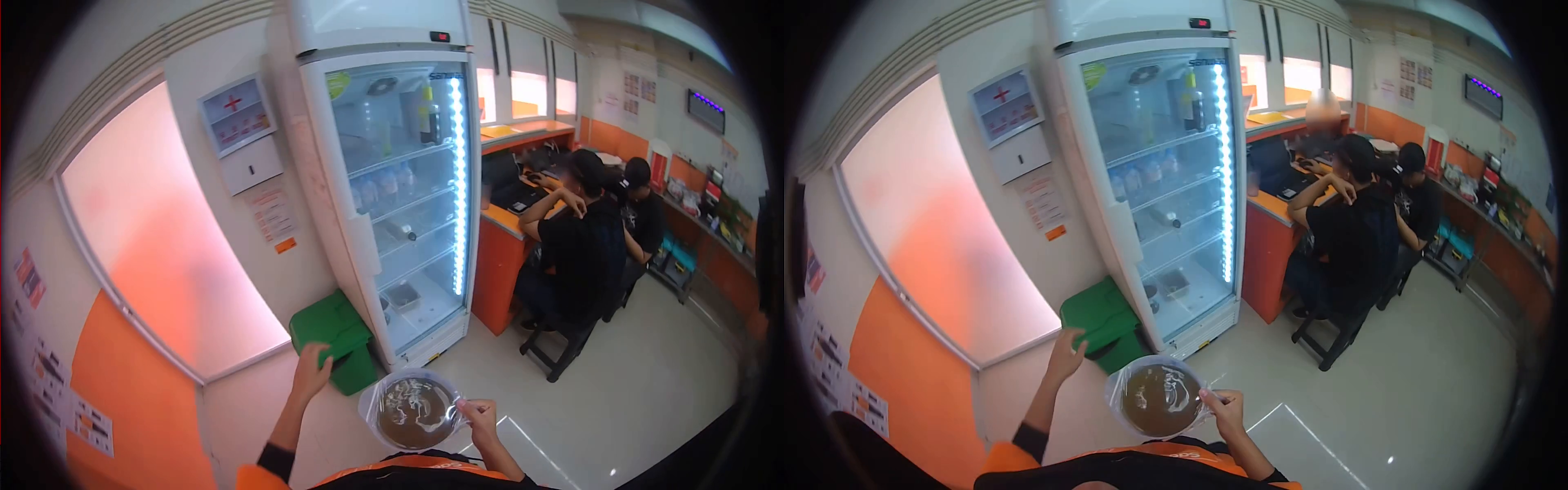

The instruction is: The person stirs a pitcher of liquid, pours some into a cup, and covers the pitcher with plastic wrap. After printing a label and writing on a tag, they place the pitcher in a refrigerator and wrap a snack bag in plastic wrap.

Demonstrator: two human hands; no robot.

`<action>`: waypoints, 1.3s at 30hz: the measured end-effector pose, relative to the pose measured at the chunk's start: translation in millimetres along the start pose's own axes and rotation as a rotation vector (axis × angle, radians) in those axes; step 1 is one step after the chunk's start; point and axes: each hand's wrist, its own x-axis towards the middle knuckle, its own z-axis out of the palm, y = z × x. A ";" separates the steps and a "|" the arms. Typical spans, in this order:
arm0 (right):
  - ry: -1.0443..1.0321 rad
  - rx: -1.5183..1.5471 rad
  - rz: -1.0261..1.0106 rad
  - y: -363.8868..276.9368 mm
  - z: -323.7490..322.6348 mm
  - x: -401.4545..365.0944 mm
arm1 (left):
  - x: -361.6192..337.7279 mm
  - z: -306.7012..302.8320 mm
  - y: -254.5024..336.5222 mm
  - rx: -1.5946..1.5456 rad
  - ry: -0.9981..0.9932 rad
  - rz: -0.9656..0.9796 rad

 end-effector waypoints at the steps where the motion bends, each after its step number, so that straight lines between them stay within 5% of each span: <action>1: 0.050 -0.006 -0.031 -4.9 6.5 13.9 | 45.7 8.0 2.3 0.122 -0.065 0.181; 3: 0.146 -0.016 -0.056 8.4 3.7 41.7 | 126.9 34.8 4.0 0.217 -0.172 0.385; 8: 0.322 -0.023 -0.095 -0.5 -4.5 102.4 | 281.0 127.9 -51.1 1.232 -0.016 1.023; 11: 0.384 -0.029 -0.105 -9.9 -17.3 129.6 | 324.9 148.5 -69.5 1.608 -0.150 1.081; 18: 0.487 0.006 -0.161 -10.9 -62.0 184.8 | 354.0 193.3 -67.5 1.479 -0.468 0.890; 27: 0.689 0.054 -0.204 -22.2 -91.1 223.7 | 345.2 202.6 -39.8 1.364 -0.452 0.553; 35: 0.964 0.045 -0.318 -27.1 -102.5 223.7 | 326.7 190.9 2.3 1.240 -0.623 0.601; 39: 1.042 0.026 -0.329 -19.4 -116.1 201.2 | 299.1 184.6 61.5 1.152 -0.911 0.781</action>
